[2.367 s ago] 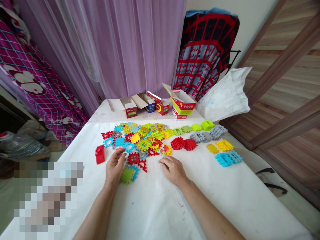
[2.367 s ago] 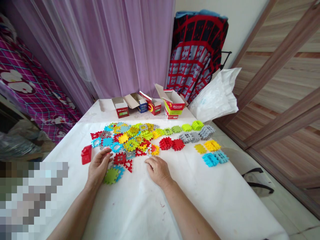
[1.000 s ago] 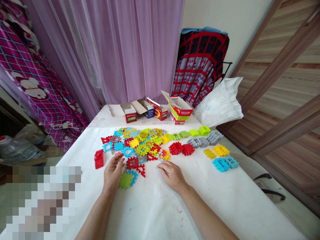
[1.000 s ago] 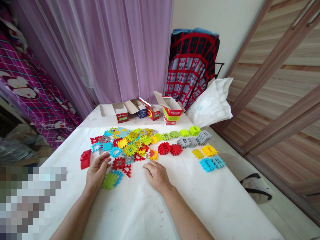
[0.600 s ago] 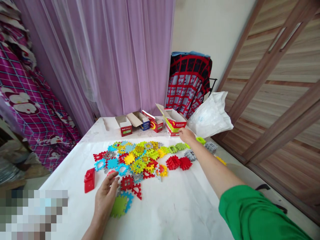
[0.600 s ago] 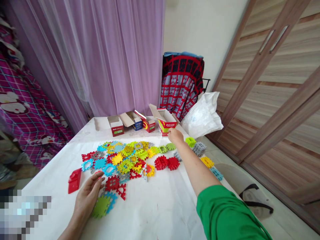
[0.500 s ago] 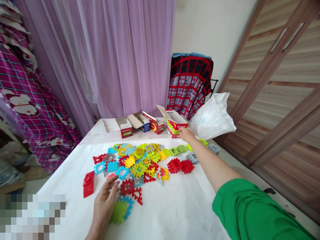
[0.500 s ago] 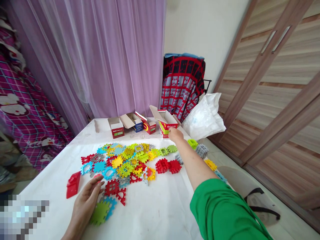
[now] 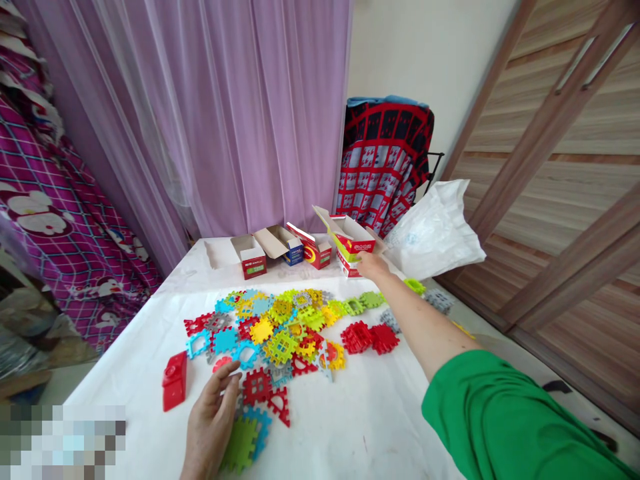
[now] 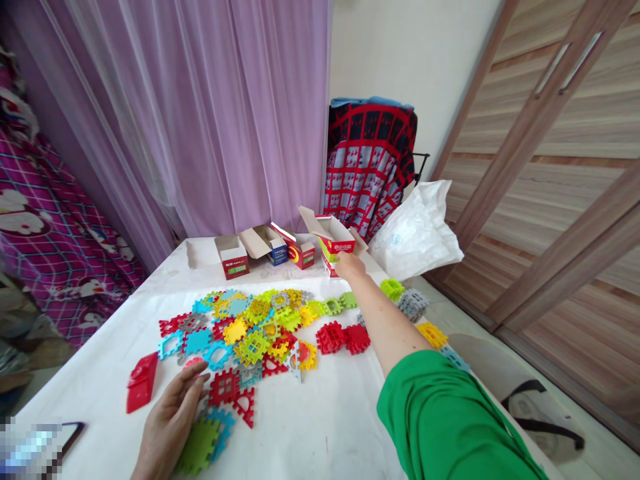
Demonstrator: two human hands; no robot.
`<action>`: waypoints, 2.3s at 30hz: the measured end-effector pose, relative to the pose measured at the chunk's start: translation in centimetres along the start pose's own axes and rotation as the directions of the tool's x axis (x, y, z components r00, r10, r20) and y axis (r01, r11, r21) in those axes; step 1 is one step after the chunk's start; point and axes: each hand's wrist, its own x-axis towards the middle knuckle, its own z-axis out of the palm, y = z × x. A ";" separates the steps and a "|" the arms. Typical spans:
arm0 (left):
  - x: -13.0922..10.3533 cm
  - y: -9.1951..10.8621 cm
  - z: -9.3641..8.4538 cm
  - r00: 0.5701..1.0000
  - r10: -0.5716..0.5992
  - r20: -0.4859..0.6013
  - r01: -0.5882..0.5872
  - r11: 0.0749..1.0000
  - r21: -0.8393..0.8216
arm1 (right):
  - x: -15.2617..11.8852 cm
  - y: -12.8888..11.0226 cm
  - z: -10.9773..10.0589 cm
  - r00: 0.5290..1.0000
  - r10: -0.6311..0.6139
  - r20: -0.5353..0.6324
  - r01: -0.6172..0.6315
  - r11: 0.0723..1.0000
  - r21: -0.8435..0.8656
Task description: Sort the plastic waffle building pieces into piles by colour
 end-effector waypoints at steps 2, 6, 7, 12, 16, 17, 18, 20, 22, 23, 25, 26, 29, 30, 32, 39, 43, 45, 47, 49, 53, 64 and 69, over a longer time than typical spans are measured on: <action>0.1 0.0 0.1 1.000 0.017 -0.001 -0.017 1.000 0.002 | -1.6 -0.4 -0.3 1.000 0.012 -0.013 -0.012 1.000 -0.011; 0.3 0.1 0.2 0.999 0.049 0.002 -0.049 0.999 -0.016 | -7.2 -1.7 -0.1 0.994 -0.091 -0.061 0.093 0.995 0.028; 0.3 0.2 0.2 0.999 0.053 0.000 -0.053 0.998 -0.020 | -9.0 -2.1 0.4 0.984 -0.153 -0.094 0.161 0.984 0.082; 0.3 0.7 0.4 0.998 0.056 -0.027 -0.057 0.996 -0.063 | -18.5 -4.9 4.1 0.881 -0.416 -0.227 0.473 0.800 0.368; 0.0 1.3 0.6 0.999 0.029 -0.043 -0.034 0.991 -0.130 | -23.8 -7.1 6.3 0.874 -0.424 -0.238 0.486 0.747 0.453; -0.1 1.3 0.6 0.999 0.026 -0.045 -0.031 0.990 -0.134 | -24.5 -7.5 6.5 0.868 -0.440 -0.229 0.495 0.740 0.455; -0.1 1.3 0.6 0.999 0.026 -0.043 -0.031 0.991 -0.131 | -24.9 -7.9 6.6 0.861 -0.461 -0.215 0.506 0.737 0.448; -0.1 1.1 0.6 0.999 0.032 -0.037 -0.036 0.992 -0.120 | -24.8 -8.4 6.5 0.852 -0.494 -0.176 0.519 0.748 0.413; 0.1 0.7 0.6 0.999 0.039 -0.035 -0.043 0.993 -0.114 | -23.7 -8.9 6.1 0.853 -0.501 -0.143 0.516 0.774 0.367; 0.2 0.5 0.6 0.998 0.044 -0.038 -0.048 0.992 -0.116 | -22.8 -9.2 5.8 0.857 -0.497 -0.132 0.510 0.789 0.342; 0.3 0.2 0.7 0.998 0.052 -0.044 -0.057 0.991 -0.118 | -20.5 -9.9 5.3 0.871 -0.479 -0.106 0.488 0.824 0.287; 0.4 0.1 0.7 0.997 0.058 -0.044 -0.063 0.991 -0.116 | -19.3 -10.4 5.1 0.884 -0.459 -0.085 0.465 0.848 0.256; 0.4 0.0 0.9 0.997 0.075 -0.028 -0.078 0.991 -0.112 | -15.4 -12.2 4.9 0.938 -0.343 0.040 0.334 0.931 0.150; 0.3 0.0 1.0 0.996 0.081 -0.027 -0.083 0.990 -0.114 | -14.2 -12.9 5.0 0.951 -0.295 0.096 0.284 0.952 0.115; 0.2 0.1 1.0 0.995 0.092 -0.041 -0.096 0.989 -0.117 | -12.5 -14.3 5.4 0.956 -0.212 0.202 0.205 0.977 0.057; 0.2 0.9 0.7 0.973 0.193 -0.128 -0.199 0.979 -0.034 | -13.9 -17.5 7.4 0.894 -0.284 0.346 0.295 0.955 0.020; 0.4 1.0 0.4 0.953 0.261 -0.151 -0.260 0.965 0.028 | -17.6 -17.2 8.2 0.896 -0.381 0.229 0.381 0.924 0.045; 0.3 1.1 0.1 0.949 0.284 -0.138 -0.277 0.958 0.071 | -19.4 -16.8 8.5 0.889 -0.428 0.163 0.423 0.904 0.064; 0.1 1.2 -0.1 0.945 0.300 -0.127 -0.288 0.952 0.106 | -20.9 -16.5 8.7 0.879 -0.465 0.106 0.457 0.885 0.088; 0.0 1.3 -0.2 0.943 0.309 -0.126 -0.293 0.948 0.127 | -22.0 -16.2 8.9 0.865 -0.499 0.047 0.490 0.862 0.128; 0.0 1.4 -0.4 0.948 0.287 -0.135 -0.265 0.951 0.159 | -23.8 -14.7 9.2 0.839 -0.518 -0.164 0.544 0.806 0.234; -5.0 -0.2 -2.4 0.835 0.382 0.396 -0.550 0.577 0.604 | -29.7 -6.1 8.5 0.728 -0.576 -0.372 0.684 0.581 0.440; -5.1 0.2 -0.3 0.824 0.367 0.430 -0.562 0.439 0.701 | -29.5 -7.2 9.3 0.698 -0.661 -0.275 0.703 0.558 0.440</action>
